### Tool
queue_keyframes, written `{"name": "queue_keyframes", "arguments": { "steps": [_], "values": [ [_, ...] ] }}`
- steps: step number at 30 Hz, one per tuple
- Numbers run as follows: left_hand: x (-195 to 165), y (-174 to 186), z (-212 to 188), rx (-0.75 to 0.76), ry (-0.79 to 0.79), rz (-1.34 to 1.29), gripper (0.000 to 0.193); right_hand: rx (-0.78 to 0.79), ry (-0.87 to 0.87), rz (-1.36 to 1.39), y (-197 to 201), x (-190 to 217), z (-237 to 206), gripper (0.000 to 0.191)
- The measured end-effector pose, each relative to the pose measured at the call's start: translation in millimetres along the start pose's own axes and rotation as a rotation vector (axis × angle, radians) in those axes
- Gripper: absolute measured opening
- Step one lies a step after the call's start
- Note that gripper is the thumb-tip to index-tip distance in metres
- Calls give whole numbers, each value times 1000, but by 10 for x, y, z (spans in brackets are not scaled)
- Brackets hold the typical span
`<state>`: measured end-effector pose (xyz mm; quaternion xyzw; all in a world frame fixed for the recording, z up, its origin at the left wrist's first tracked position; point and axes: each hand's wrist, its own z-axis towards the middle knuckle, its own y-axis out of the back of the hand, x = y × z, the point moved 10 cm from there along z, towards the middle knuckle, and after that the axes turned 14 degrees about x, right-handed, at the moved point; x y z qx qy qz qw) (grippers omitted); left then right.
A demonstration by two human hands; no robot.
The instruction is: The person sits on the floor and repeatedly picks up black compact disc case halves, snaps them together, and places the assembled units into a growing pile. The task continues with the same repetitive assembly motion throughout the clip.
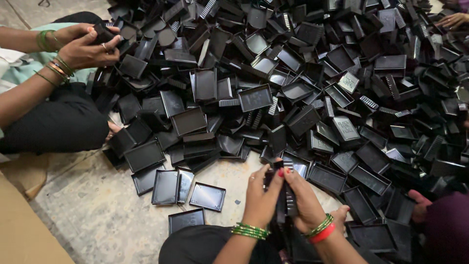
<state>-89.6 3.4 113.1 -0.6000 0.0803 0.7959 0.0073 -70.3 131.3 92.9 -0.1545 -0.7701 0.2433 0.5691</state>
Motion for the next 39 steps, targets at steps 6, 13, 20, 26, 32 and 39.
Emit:
{"name": "queue_keyframes", "arguments": {
  "steps": [6, 13, 20, 26, 32, 39],
  "values": [
    [178, -141, -16, 130, 266, -622, 69, -17, 66, -65, 10, 176, -14, 50],
    [158, -91, -43, -56, 223, -856, 61, -11, 96, -167, -95, 145, -78, 57],
    [153, -152, -132, -123, 147, -766, 56, -75, 197, -209, -263, 99, -192, 60],
    [348, -235, -222, -100, 342, -664, 63, 62, 156, -366, -288, 61, -146, 60],
    [138, 38, -116, -108, 292, -199, 51, 9, 327, -1224, -341, 452, -475, 53],
    [-271, 14, -232, -87, 343, 55, 51, -282, 50, -1477, 83, 470, -730, 41]
  ]
}}
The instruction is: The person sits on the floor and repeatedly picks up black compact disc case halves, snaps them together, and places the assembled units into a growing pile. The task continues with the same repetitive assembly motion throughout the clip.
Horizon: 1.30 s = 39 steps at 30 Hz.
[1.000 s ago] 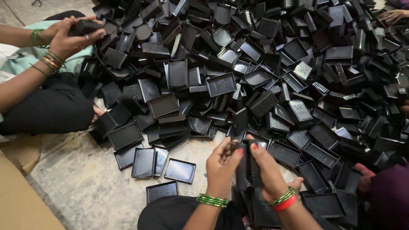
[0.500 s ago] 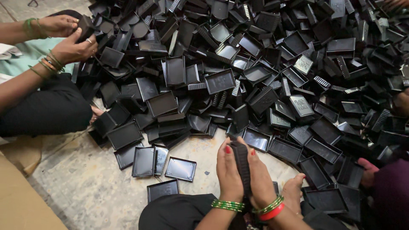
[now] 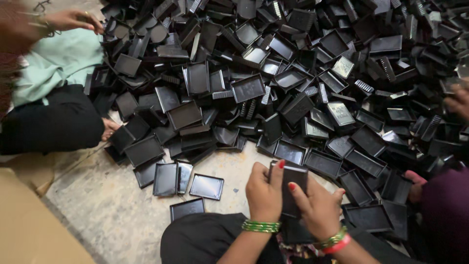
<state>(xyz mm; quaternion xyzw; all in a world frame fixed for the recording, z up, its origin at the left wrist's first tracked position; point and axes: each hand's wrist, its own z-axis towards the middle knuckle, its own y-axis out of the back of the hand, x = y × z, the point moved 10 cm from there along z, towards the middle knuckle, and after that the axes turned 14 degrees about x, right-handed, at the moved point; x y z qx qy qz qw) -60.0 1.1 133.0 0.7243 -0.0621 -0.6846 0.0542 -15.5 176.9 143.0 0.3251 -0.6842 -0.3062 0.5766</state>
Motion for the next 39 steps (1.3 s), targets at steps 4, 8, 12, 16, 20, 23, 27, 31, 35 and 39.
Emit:
{"name": "queue_keyframes", "arguments": {
  "steps": [4, 8, 12, 16, 20, 23, 27, 31, 35, 39],
  "values": [
    [36, -294, -329, 143, -30, 210, 46, 176, 40, 206, -1, -441, -78, 43],
    [404, -440, -527, 108, -59, 393, 48, 199, -294, -7, -323, -1145, -151, 58],
    [847, -398, -313, 31, -72, 393, 126, 341, -301, 1199, -904, -1432, -143, 74],
    [1720, -810, -249, 464, 580, -280, 136, 612, -473, 1708, -1281, -1183, -99, 73],
    [1653, -963, -226, 522, 591, -492, 132, 465, -569, 1784, -1219, -1058, 24, 67],
    [1545, -992, -181, 487, 551, -569, 134, 389, -528, 1740, -1087, -958, 49, 70],
    [1544, -972, -258, 445, 651, -631, 137, 150, -457, 1620, -892, -1039, 70, 64],
    [1222, -676, -116, 407, 441, -287, 141, 284, -355, 1619, -874, -912, 179, 56],
    [449, -185, 152, 366, 191, 89, 143, 572, 87, 1620, -541, -296, 426, 58],
    [-734, 1136, -234, 175, -72, 73, 136, 979, 364, 1462, -381, 1020, 349, 78]
  ]
}}
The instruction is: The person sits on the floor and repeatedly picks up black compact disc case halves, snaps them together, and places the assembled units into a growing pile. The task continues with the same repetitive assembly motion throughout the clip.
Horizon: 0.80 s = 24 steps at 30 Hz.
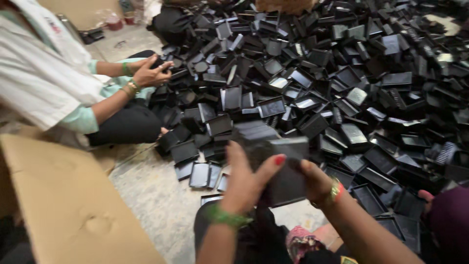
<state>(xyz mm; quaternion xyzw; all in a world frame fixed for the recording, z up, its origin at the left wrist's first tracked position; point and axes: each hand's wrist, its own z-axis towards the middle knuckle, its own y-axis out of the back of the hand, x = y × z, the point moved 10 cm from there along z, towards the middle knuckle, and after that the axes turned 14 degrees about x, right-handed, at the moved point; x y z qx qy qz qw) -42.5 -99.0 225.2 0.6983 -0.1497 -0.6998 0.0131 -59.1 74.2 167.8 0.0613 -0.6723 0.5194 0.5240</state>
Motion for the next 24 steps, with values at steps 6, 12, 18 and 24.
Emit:
{"name": "queue_keyframes", "arguments": {
  "steps": [6, 12, 18, 24],
  "values": [
    [-719, 2002, -1819, -543, -276, 113, 107, 906, 77, -540, -3197, -878, 1775, 110],
    [285, 2340, -1992, -918, 372, 562, 94, 1001, 431, -850, -4667, -1924, 2164, 92],
    [-501, 2384, -2504, -1348, 355, 1213, 83, 414, -49, -1094, -1869, -1239, 1664, 85],
    [443, 427, 403, -187, -18, 1254, 72, -589, -127, -1133, 764, 18, -114, 43]
  ]
}}
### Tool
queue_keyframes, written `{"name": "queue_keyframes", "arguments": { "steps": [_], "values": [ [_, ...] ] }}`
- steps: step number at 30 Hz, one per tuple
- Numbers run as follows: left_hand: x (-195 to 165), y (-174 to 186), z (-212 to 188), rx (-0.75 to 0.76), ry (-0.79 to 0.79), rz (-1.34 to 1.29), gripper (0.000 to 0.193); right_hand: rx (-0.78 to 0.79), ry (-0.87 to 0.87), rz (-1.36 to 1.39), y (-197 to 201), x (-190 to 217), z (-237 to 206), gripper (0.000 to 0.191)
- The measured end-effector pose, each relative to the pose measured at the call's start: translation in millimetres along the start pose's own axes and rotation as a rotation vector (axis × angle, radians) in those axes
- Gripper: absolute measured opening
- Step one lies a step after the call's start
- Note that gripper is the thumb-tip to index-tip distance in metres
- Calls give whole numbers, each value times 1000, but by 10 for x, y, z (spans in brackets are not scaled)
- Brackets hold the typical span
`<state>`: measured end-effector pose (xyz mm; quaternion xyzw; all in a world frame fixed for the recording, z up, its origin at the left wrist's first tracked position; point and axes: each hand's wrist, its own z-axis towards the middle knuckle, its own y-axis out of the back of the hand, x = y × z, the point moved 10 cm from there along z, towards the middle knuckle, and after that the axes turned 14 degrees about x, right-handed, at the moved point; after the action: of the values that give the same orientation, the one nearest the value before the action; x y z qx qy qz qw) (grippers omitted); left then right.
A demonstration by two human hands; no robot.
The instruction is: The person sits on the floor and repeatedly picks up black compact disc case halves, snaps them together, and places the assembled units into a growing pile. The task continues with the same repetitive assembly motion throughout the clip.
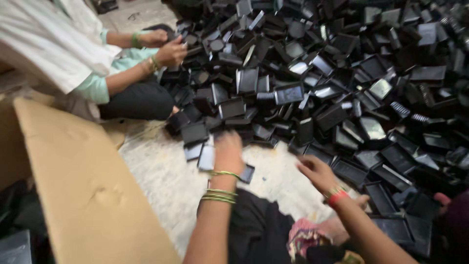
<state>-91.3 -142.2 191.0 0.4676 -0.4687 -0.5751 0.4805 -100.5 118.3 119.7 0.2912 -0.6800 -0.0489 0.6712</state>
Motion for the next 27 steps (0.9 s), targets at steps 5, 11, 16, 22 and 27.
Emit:
{"name": "queue_keyframes", "arguments": {
  "steps": [5, 11, 16, 22, 27],
  "values": [
    [-539, -1336, 229, 445, -58, 182, 37, -238, -359, -266, 783, -856, -401, 48],
    [-508, -1667, 322, 640, -78, 279, 33, -293, 92, -785, 551, -208, 62, 68],
    [-278, -1420, 321, 474, 57, -115, 63, -204, -120, -915, 521, -429, 266, 48],
    [-94, -1446, 228, 69, 407, -1346, 70, -184, -383, 134, 439, -1388, -180, 45],
    [-1132, -1883, 147, 468, 344, -2472, 38, -166, -402, -420, 50, -1187, -389, 64]
  ]
}}
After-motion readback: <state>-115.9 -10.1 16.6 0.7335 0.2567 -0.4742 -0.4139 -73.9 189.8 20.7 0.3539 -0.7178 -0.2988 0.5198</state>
